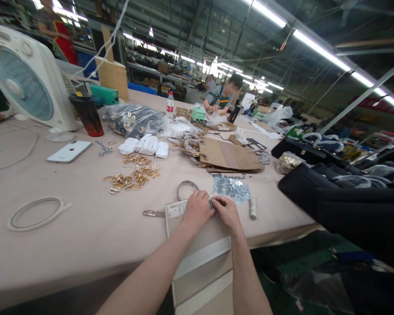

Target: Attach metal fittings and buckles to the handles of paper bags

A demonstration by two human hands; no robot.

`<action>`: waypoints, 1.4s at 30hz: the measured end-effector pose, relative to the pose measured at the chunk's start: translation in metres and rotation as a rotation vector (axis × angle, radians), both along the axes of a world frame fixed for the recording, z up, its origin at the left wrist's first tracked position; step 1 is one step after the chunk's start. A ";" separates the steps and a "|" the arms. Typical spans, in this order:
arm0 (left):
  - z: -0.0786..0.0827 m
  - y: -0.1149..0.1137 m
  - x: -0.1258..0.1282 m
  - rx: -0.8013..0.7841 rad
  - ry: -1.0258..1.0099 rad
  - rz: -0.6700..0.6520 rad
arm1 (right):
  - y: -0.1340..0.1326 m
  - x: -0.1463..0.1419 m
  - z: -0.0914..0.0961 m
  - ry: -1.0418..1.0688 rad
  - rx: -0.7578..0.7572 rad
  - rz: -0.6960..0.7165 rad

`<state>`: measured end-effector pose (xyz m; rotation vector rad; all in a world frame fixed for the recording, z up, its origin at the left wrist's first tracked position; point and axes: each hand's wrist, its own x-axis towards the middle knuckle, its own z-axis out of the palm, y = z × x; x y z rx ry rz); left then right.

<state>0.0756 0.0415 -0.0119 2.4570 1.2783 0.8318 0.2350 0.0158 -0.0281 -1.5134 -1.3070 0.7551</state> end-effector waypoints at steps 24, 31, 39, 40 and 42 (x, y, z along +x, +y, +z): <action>-0.005 -0.014 -0.070 0.248 -0.020 -0.144 | -0.014 -0.006 -0.011 0.156 0.256 -0.317; -0.029 -0.024 -0.140 0.209 -0.162 -0.018 | -0.004 0.045 -0.024 -0.076 0.237 -0.754; -0.038 -0.019 -0.141 0.026 -0.263 0.007 | 0.019 0.083 -0.016 -0.426 0.020 -0.663; -0.037 -0.020 -0.142 0.005 -0.281 0.016 | 0.021 0.083 -0.015 -0.452 -0.020 -0.658; -0.032 -0.026 -0.143 -0.037 -0.314 0.030 | 0.023 0.082 -0.015 -0.490 -0.099 -0.646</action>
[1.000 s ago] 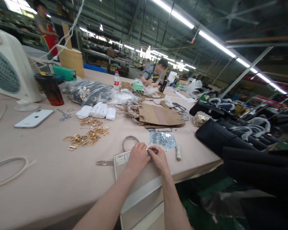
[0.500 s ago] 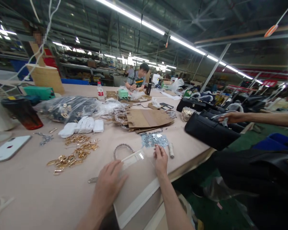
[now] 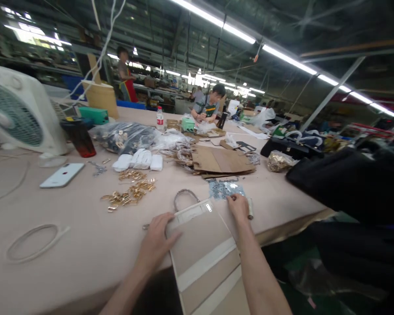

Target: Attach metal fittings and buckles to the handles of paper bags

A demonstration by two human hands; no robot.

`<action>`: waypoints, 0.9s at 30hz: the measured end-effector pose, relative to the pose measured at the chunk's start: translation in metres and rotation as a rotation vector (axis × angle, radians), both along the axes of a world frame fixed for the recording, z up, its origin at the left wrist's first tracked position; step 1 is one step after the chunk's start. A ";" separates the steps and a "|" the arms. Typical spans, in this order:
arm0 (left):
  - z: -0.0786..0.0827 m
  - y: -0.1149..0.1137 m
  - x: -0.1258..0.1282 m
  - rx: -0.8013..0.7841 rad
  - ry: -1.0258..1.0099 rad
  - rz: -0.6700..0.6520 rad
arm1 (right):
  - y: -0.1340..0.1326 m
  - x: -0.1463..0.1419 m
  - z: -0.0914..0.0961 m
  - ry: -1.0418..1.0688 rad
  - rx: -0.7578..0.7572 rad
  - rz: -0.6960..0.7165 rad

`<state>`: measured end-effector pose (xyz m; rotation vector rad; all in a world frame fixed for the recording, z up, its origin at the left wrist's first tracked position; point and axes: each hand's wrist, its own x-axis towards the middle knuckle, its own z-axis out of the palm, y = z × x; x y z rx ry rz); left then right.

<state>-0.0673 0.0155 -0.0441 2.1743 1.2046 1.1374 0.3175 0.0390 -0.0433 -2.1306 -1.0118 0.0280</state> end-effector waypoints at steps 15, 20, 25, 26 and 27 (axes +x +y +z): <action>0.014 -0.012 -0.002 -0.071 -0.016 0.006 | 0.002 0.007 -0.014 0.094 0.084 -0.028; 0.018 -0.012 0.000 -0.012 0.091 0.010 | -0.011 -0.010 -0.013 0.181 0.268 0.051; 0.022 -0.016 0.004 0.077 0.188 0.021 | -0.031 -0.046 0.010 0.388 0.375 0.346; 0.023 -0.018 0.005 0.112 0.208 0.008 | -0.034 -0.056 0.018 0.402 0.361 0.431; 0.024 -0.019 0.007 0.145 0.227 -0.008 | -0.037 -0.067 0.026 0.395 0.327 0.515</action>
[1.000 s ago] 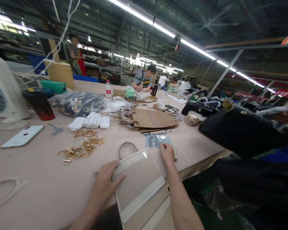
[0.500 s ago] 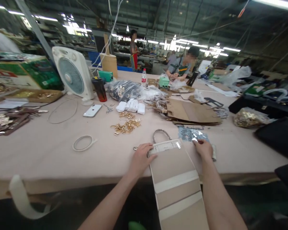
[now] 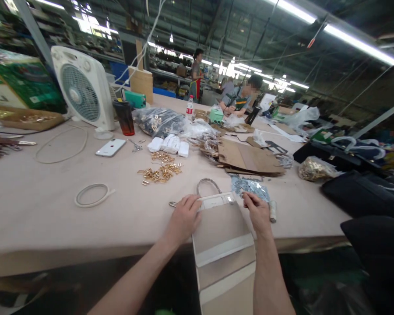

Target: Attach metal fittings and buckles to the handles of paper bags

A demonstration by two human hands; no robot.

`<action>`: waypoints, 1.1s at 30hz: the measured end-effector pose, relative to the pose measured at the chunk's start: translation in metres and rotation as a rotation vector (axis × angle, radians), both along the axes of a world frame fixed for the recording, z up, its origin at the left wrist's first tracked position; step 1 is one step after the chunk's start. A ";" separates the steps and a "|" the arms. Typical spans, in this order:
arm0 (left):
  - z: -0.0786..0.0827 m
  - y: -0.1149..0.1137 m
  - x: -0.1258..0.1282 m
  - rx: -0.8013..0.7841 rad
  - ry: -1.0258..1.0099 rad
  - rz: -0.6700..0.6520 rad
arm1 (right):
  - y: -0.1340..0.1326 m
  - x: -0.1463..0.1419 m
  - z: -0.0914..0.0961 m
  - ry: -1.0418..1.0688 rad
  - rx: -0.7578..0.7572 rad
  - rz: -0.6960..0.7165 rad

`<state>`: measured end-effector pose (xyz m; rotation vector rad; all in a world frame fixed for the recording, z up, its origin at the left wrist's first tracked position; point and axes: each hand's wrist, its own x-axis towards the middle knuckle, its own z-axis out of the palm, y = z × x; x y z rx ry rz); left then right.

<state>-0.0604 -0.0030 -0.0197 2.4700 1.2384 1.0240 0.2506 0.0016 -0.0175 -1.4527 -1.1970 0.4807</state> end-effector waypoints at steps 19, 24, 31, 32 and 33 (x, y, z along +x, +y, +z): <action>-0.008 0.038 0.046 -0.103 -0.013 0.011 | 0.032 -0.045 0.031 -0.341 -0.160 0.554; -0.008 0.038 0.046 -0.107 -0.035 0.016 | 0.039 -0.047 0.039 -0.367 -0.239 0.641; -0.006 0.037 0.045 -0.103 -0.045 0.009 | 0.050 -0.048 0.033 -0.444 -0.203 0.663; -0.005 0.037 0.045 -0.104 -0.045 0.009 | 0.051 -0.048 0.032 -0.459 -0.207 0.667; -0.005 0.037 0.045 -0.106 -0.044 0.011 | 0.052 -0.048 0.031 -0.471 -0.213 0.673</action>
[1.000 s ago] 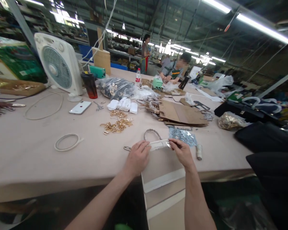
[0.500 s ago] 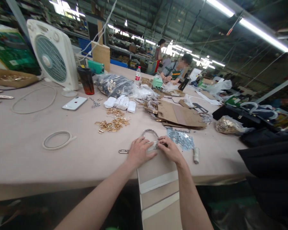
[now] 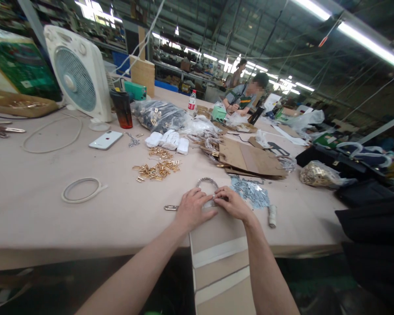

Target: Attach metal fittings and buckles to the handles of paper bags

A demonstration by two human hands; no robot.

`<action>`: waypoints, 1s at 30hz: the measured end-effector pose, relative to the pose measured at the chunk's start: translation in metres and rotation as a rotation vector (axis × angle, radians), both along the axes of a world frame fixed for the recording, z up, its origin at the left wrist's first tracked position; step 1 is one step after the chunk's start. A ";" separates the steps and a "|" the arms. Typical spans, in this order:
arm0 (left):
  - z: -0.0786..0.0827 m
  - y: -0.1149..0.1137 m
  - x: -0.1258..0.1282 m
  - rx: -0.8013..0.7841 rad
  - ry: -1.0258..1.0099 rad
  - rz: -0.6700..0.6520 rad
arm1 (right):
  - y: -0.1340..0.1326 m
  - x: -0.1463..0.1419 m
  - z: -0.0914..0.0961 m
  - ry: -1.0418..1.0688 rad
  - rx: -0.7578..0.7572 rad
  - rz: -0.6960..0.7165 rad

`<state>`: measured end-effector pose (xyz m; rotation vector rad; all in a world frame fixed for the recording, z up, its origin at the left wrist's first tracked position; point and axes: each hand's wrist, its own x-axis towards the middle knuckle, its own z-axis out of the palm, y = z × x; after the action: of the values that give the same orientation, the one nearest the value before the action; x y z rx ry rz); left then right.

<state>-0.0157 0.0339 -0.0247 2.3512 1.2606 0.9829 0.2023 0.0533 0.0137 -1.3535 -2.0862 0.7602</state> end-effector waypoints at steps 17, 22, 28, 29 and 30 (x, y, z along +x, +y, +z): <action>-0.004 0.002 0.000 -0.006 -0.004 0.007 | -0.003 -0.004 -0.002 0.011 0.011 0.023; -0.004 0.002 0.000 -0.008 -0.008 0.013 | 0.004 0.000 -0.004 -0.045 0.017 0.027; -0.002 0.002 0.000 -0.014 0.004 0.014 | 0.003 0.005 -0.004 -0.034 -0.008 0.041; -0.001 0.001 0.000 -0.013 0.007 0.014 | 0.003 0.005 -0.003 -0.028 -0.011 0.037; -0.001 0.001 0.000 -0.012 0.010 0.013 | 0.004 0.005 -0.003 -0.026 -0.014 0.031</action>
<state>-0.0155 0.0353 -0.0256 2.3446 1.2838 0.9657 0.2074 0.0568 0.0108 -1.3482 -2.1309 0.7757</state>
